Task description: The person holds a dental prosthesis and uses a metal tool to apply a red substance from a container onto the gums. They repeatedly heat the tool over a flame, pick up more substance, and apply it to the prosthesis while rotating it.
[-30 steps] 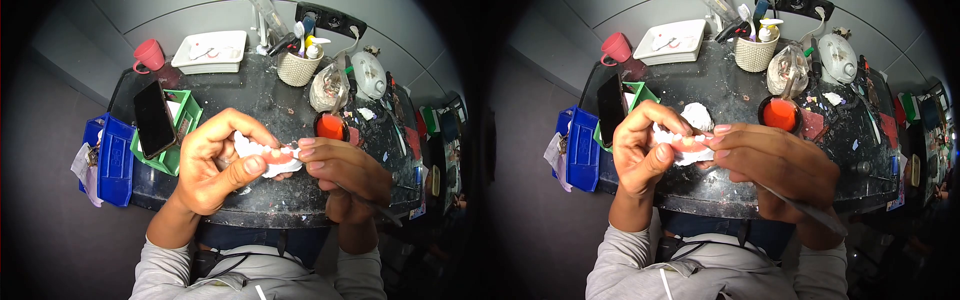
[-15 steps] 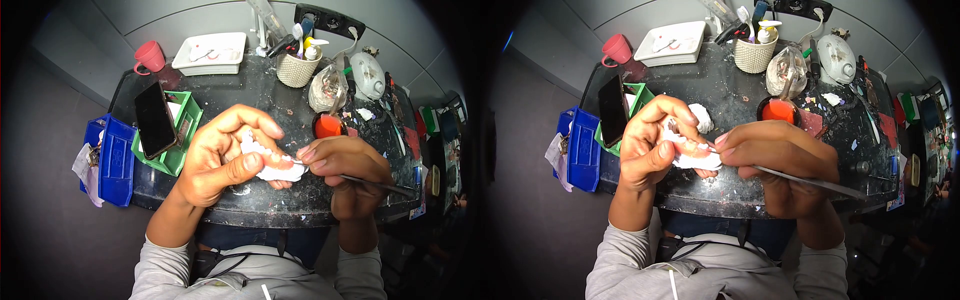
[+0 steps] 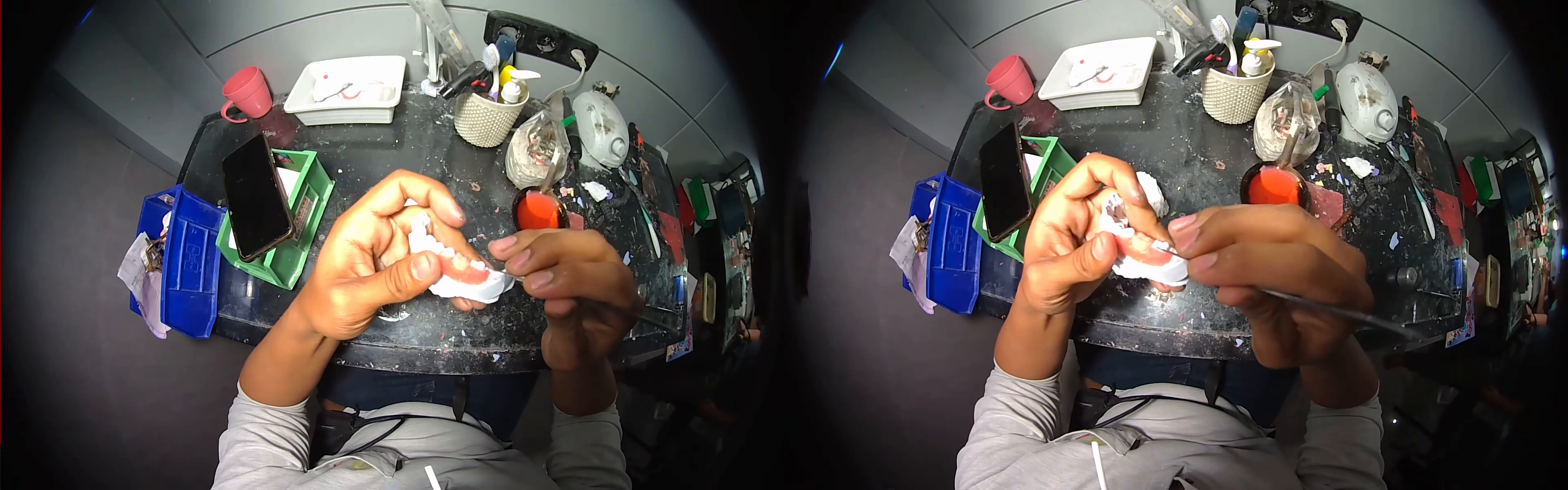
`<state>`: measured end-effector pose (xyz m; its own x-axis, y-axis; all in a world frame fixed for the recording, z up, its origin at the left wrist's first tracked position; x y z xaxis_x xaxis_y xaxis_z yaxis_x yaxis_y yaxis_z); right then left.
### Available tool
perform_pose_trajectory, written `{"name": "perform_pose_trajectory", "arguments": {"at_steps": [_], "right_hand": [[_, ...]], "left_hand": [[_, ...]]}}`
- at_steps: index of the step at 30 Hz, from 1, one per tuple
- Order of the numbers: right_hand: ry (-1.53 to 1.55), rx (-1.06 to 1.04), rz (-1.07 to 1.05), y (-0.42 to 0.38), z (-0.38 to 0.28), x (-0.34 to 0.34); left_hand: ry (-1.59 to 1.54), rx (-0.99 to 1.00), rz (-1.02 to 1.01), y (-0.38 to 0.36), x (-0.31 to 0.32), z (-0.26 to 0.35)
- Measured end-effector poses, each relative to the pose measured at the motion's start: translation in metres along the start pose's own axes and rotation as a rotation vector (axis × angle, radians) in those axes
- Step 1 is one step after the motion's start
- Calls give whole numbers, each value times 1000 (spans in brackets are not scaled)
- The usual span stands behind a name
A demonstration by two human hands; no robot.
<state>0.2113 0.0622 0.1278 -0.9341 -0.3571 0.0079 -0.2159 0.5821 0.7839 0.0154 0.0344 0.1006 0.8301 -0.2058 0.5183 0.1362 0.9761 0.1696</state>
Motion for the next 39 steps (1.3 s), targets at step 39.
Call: {"name": "perform_pose_trajectory", "arguments": {"at_steps": [39], "right_hand": [[-487,-227,-66,-7,-18,8]], "left_hand": [[474,741,-21,-5,3,-1]]}}
Point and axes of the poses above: each hand's wrist, its own y-axis towards the middle knuckle, its own x-axis out of the palm, z = x × y, the point moved 3 cm from there along y, towards the middle knuckle, and after that the axes turned 7 degrees about z, right-handed, at the moved point
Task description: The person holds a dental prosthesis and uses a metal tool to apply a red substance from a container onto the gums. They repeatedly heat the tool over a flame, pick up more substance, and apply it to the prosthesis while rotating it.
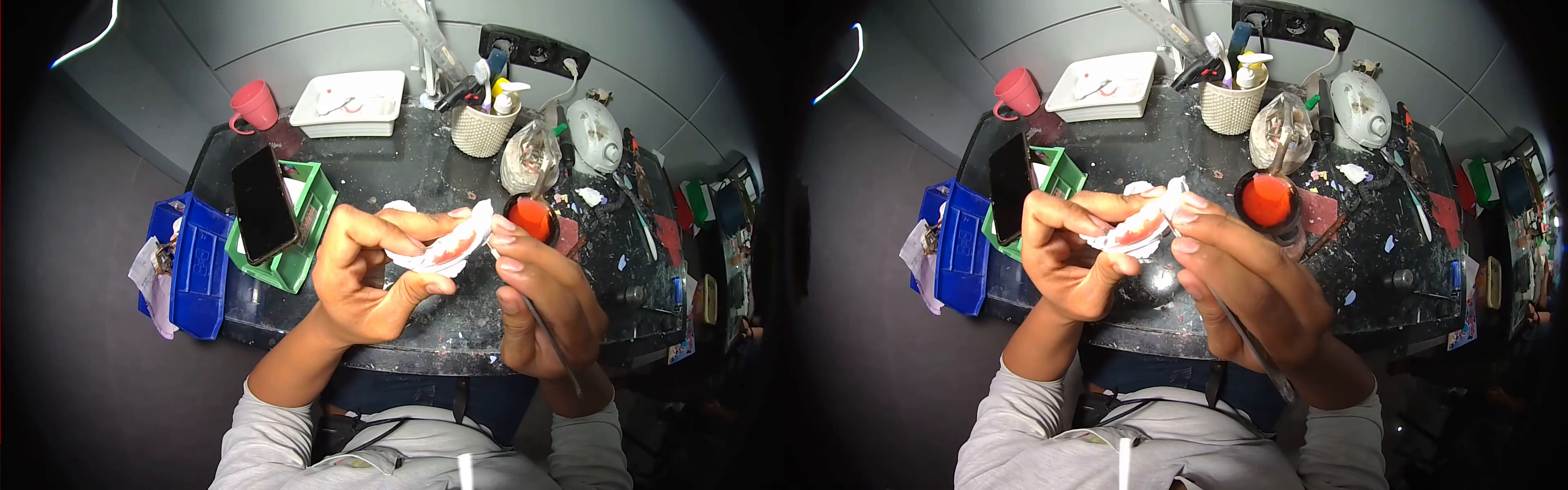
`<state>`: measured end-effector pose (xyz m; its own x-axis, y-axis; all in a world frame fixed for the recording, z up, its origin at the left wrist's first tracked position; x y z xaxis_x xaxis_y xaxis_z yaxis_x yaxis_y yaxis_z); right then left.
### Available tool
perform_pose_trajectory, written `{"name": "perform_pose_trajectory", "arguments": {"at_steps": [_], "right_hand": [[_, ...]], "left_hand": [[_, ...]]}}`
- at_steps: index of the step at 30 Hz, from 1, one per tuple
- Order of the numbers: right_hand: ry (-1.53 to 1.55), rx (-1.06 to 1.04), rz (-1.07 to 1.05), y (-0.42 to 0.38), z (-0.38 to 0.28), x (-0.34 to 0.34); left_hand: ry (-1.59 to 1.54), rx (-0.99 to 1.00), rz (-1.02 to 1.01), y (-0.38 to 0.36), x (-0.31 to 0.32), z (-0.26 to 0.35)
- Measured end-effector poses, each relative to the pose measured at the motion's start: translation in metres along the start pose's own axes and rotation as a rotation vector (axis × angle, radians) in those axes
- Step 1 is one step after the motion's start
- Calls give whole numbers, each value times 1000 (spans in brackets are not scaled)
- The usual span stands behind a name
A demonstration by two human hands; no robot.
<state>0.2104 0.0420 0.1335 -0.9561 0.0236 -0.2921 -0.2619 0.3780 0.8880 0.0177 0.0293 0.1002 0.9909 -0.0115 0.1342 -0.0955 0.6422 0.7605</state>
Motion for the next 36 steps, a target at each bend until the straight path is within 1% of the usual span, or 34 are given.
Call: {"name": "perform_pose_trajectory", "arguments": {"at_steps": [5,7,9,10,11,12,13,15,16,17,19,20,22,26,28,31,32,33,35,36], "right_hand": [[30,2,37,-4,3,2],[35,10,54,-4,6,3],[101,4,80,-4,7,2],[78,10,78,-4,7,0],[155,45,80,-4,8,-3],[226,79,84,-5,9,-6],[262,138,94,-9,10,-5],[330,382,-177,-8,5,-10],[234,416,-326,0,3,-9],[74,404,-547,-3,5,-5],[-48,331,-921,-30,11,5],[-58,343,-908,-36,13,6],[-16,211,-1107,-50,11,11],[-59,230,-1025,-52,14,10],[-162,240,-865,-48,21,0],[-255,306,-843,-27,22,-39],[-341,389,-905,-17,21,-55],[-352,402,-897,-18,22,-71],[-249,653,-497,-27,30,-118],[-312,757,-418,-38,38,-143]], "left_hand": [[-6,41,32,-4,0,0],[59,58,-9,-4,0,0],[99,36,8,-2,-1,0],[128,23,76,-3,-2,-5],[173,61,115,1,-3,-9],[152,28,224,4,-4,-12],[131,40,270,6,-9,-16],[141,1,405,11,-13,-15],[123,-30,435,12,-14,-17],[110,-63,463,12,-16,-19],[177,-90,424,11,-19,-24],[182,-93,415,10,-19,-28],[187,-115,388,7,-20,-34],[223,-150,372,7,-13,-38],[250,-167,382,4,-16,-45],[304,-174,384,0,-21,-55],[322,-164,376,-1,-21,-57],[327,-168,379,-3,-22,-59],[368,-179,361,-7,-25,-64],[394,-164,356,-11,-28,-68]]}}
Point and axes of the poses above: each hand's wrist, its own y-axis towards the middle knuckle, its own x-axis out of the palm, z = x × y, the point moved 3 cm from there along y, towards the middle knuckle, and after that the axes turned 7 degrees about z, right-handed, at the moved point
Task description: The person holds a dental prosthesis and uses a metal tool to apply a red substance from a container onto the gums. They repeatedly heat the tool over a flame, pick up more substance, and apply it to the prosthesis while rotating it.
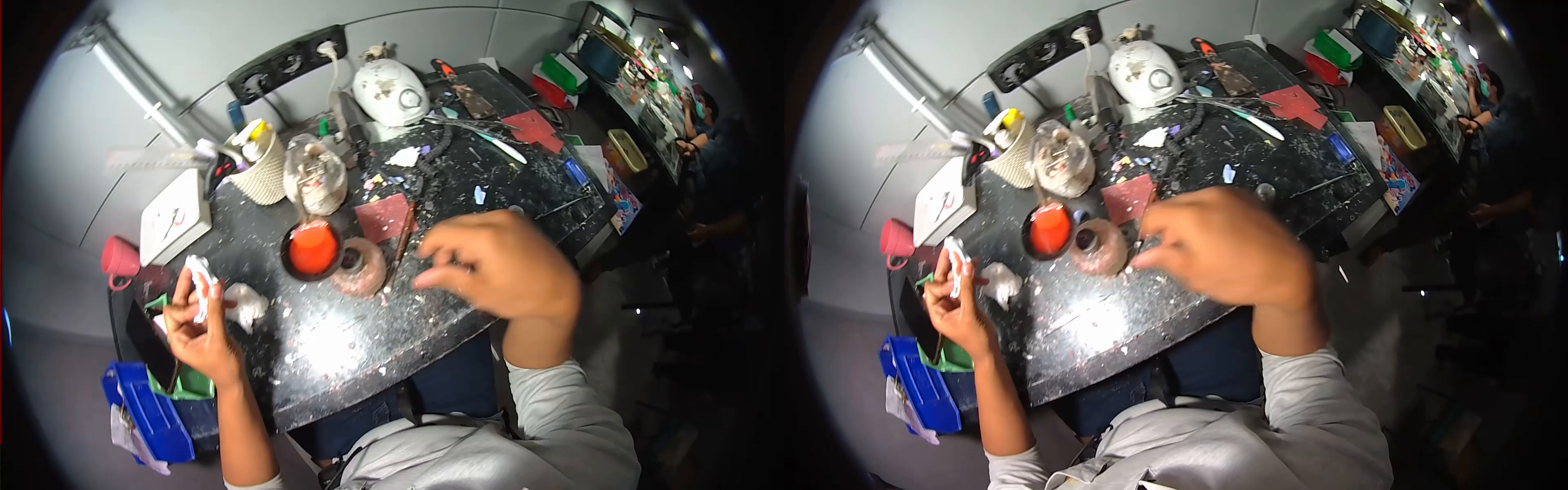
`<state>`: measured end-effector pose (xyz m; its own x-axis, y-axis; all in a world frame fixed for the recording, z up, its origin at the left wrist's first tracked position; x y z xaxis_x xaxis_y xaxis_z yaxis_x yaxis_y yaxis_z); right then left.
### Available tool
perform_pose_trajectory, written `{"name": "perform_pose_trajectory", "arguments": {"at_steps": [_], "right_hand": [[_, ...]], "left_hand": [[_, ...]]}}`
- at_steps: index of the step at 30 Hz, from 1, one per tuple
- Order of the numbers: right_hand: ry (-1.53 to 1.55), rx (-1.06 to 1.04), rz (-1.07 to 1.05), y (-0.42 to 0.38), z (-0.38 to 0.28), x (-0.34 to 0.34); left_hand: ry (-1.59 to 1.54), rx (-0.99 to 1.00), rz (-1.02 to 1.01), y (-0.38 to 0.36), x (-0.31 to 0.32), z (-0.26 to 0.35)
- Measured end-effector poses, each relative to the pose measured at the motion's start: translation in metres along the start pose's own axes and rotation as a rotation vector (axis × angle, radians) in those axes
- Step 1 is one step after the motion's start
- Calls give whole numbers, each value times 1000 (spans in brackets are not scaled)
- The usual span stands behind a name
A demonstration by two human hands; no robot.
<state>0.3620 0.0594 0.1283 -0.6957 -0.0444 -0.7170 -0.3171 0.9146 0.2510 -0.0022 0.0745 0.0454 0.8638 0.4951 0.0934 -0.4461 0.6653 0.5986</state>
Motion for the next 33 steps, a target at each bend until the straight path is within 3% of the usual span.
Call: {"name": "perform_pose_trajectory", "arguments": {"at_steps": [5,7,13,19,21,25,33], "right_hand": [[-229,442,321,-58,119,-62],[-310,525,394,-79,160,-77],[-390,598,264,-73,184,-91],[-378,358,310,-71,166,-73],[-196,505,411,-84,159,-66],[98,341,585,-101,125,-46],[375,200,506,-112,71,-57]], "left_hand": [[147,24,-1,-6,-1,-10],[165,59,30,-7,-2,-14],[196,66,99,-5,-19,-31],[124,17,76,0,-10,-25],[79,-41,91,1,-3,-16],[-5,-4,51,0,1,-1],[-49,38,-8,-4,10,7]]}}
Point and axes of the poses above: each hand's wrist, its own y-axis towards the middle knuckle, its own x-axis out of the palm, z = x × y, the point moved 3 cm from there along y, towards the middle knuckle, and after that the axes turned 7 degrees about z, right-handed, at the moved point
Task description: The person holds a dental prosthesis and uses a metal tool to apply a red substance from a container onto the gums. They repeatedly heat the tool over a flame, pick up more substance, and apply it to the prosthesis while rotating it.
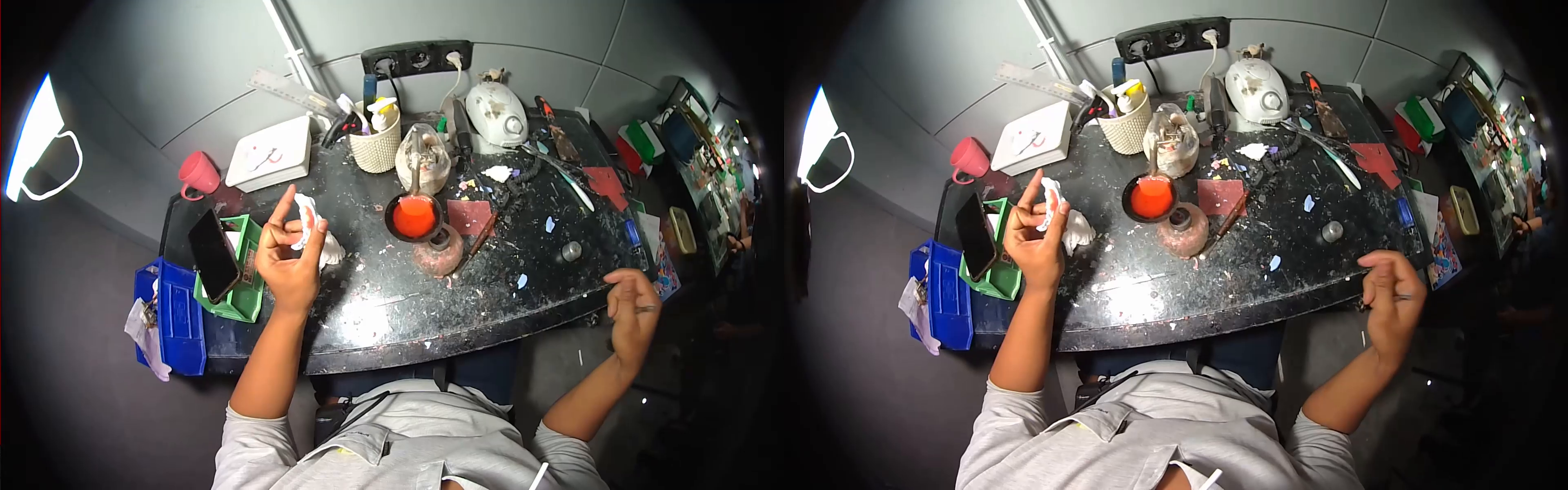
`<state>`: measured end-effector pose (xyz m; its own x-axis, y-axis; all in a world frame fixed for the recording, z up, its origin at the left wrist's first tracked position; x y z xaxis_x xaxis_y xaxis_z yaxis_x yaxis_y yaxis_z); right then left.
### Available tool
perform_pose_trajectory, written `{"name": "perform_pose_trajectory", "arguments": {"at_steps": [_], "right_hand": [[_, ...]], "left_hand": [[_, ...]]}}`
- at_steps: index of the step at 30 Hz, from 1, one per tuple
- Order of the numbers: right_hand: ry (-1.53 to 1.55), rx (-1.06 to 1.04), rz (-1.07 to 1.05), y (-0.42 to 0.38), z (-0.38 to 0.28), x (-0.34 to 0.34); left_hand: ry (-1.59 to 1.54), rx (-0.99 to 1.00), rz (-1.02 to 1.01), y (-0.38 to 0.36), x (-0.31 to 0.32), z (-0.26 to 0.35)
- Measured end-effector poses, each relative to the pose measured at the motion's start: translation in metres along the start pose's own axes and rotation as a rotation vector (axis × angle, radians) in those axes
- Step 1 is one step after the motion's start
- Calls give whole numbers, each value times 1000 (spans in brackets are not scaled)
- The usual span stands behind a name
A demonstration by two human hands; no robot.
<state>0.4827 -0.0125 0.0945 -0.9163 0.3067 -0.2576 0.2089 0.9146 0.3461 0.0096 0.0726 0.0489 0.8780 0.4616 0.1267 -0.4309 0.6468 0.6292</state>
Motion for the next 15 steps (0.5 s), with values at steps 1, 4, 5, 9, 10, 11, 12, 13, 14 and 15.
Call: {"name": "perform_pose_trajectory", "arguments": {"at_steps": [1,4,5,9,10,11,12,13,14,15], "right_hand": [[15,12,29,3,-5,-1],[104,-234,206,22,-22,37],[71,-122,114,28,-16,37],[94,14,-228,65,5,49],[179,13,-227,80,15,59],[168,-101,-206,97,14,66],[156,-215,-183,110,11,74],[149,-242,-151,117,4,80],[141,-278,-118,122,-7,83],[81,-260,-127,123,-18,83]], "left_hand": [[7,-4,6,0,-1,2],[22,19,1,4,-2,0],[54,10,1,4,-3,1],[117,-31,-25,9,-9,-8],[140,-48,-45,8,-12,-13],[114,-93,-45,9,-12,-17],[121,-97,-44,11,-10,-18],[102,-99,-50,11,-11,-19],[79,-94,-52,10,-14,-20],[72,-91,-52,10,-14,-19]]}}
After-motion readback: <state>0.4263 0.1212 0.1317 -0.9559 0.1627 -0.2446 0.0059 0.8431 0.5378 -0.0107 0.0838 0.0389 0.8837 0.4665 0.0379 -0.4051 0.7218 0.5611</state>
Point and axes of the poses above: each hand's wrist, its own y-axis towards the middle knuckle, its own x-axis out of the palm, z = x × y, the point moved 3 cm from there along y, towards the middle knuckle, and after that the axes turned 7 degrees about z, right-handed, at the moved point
